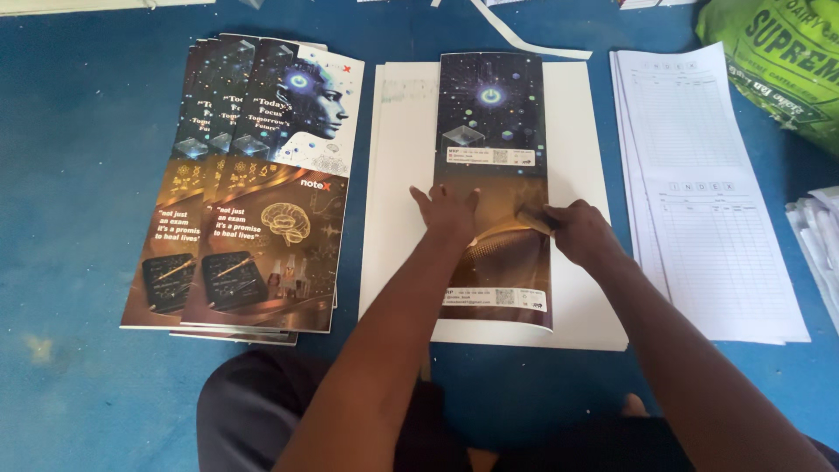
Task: The person inserts printed covers into blank notebook blocks, aligns them, and smooths the edges using a small tool. The person repeats this process for multiple notebooks, stacking completed units to the left.
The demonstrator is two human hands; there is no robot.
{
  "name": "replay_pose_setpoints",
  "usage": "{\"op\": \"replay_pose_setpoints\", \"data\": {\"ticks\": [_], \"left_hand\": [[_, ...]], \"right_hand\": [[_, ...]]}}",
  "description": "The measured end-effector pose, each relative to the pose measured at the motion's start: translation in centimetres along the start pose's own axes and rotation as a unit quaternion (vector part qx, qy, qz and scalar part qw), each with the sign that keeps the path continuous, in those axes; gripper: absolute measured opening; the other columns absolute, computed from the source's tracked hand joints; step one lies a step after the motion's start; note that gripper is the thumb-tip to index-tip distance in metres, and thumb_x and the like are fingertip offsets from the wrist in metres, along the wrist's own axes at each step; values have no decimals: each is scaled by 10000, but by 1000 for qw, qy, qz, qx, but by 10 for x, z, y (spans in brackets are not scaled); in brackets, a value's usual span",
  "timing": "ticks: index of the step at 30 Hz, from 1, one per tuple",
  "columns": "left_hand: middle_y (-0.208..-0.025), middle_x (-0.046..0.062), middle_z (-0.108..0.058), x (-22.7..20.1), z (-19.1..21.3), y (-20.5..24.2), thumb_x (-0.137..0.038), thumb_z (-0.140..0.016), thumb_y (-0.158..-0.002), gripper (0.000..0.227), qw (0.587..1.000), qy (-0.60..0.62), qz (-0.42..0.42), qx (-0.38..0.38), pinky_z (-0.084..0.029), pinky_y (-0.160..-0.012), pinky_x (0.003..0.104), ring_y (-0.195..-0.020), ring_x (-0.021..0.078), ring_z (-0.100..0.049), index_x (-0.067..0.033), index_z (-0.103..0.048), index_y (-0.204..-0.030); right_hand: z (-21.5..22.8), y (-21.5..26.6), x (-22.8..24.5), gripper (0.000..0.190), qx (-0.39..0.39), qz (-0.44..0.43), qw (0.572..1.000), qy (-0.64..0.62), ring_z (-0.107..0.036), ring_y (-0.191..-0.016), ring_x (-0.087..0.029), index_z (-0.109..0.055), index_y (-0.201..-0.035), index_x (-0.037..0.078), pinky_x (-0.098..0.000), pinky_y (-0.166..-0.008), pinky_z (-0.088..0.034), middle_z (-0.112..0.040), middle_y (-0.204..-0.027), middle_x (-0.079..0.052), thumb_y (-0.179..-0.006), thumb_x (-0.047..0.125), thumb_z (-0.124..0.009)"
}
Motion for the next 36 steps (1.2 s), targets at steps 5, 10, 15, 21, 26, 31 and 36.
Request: {"op": "replay_pose_setpoints", "data": {"ticks": [5, 10, 15, 21, 26, 31, 36], "left_hand": [[-1655, 127, -292, -2, 3, 4, -491, -715, -903, 832, 1000, 7, 0, -9, -12, -1177, 754, -1525, 360, -253, -415, -271, -1602], [-1650, 113, -297, -2, 3, 3, -495, -732, -888, 884, 1000, -6, 10, 13, 10, -1185, 736, -1525, 354, -244, -427, -233, -1615], [-1643, 129, -298, -4, 3, 2, -511, -736, -887, 911, 999, -14, 13, 31, 6, -1185, 729, -1524, 360, -240, -418, -215, -1629], [-1627, 139, -316, -4, -2, -4, -495, -729, -902, 879, 1000, -13, 11, 17, 5, -1181, 744, -1515, 369, -252, -419, -233, -1624], [-1640, 132, -301, -4, -1, -3, -490, -804, -837, 945, 1000, 9, 15, 11, 4, -1186, 736, -1539, 364, -216, -426, -262, -1609], [-1660, 133, -270, -3, 0, -1, -470, -855, -792, 1026, 999, 15, 11, 25, -11, -1174, 746, -1538, 370, -202, -431, -242, -1614], [-1664, 131, -272, -1, -3, -2, -445, -864, -784, 1021, 999, 33, 3, 11, -42, -1173, 763, -1544, 369, -188, -436, -263, -1608]], "right_hand": [[2, 18, 4, 450, 34, 0, 999, 2, -690, -968, -383, -717, -1306, 179, -453, -899, -562, -663, -1058, -236, -882, 41, -654], [3, 35, 10, 446, 50, 30, 998, 12, -688, -963, -355, -719, -1303, 162, -437, -910, -557, -687, -1026, -217, -882, 26, -664], [5, 51, 12, 401, 78, 28, 996, -15, -709, -875, -296, -702, -1305, 138, -386, -877, -586, -684, -1053, -188, -923, 34, -639], [2, 75, 11, 418, 109, 18, 992, -54, -721, -889, -272, -706, -1294, 162, -367, -896, -599, -684, -1082, -171, -909, 14, -639], [0, 93, 12, 330, 145, 3, 989, -39, -729, -939, -255, -713, -1247, 137, -356, -917, -602, -710, -1095, -153, -934, 49, -657], [5, 109, 25, 354, 177, -2, 984, -15, -714, -974, -242, -732, -1255, 206, -358, -965, -587, -696, -1127, -120, -930, 82, -667], [7, 119, 31, 377, 218, -35, 975, -23, -717, -985, -229, -737, -1247, 238, -358, -983, -576, -699, -1144, -77, -918, 68, -666]]}}
Point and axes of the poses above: each hand's wrist, its own y-axis away from the middle knuckle, its own z-axis out of the back of the hand, x = y × z, the point moved 6 cm from there along -y, towards the middle knuckle
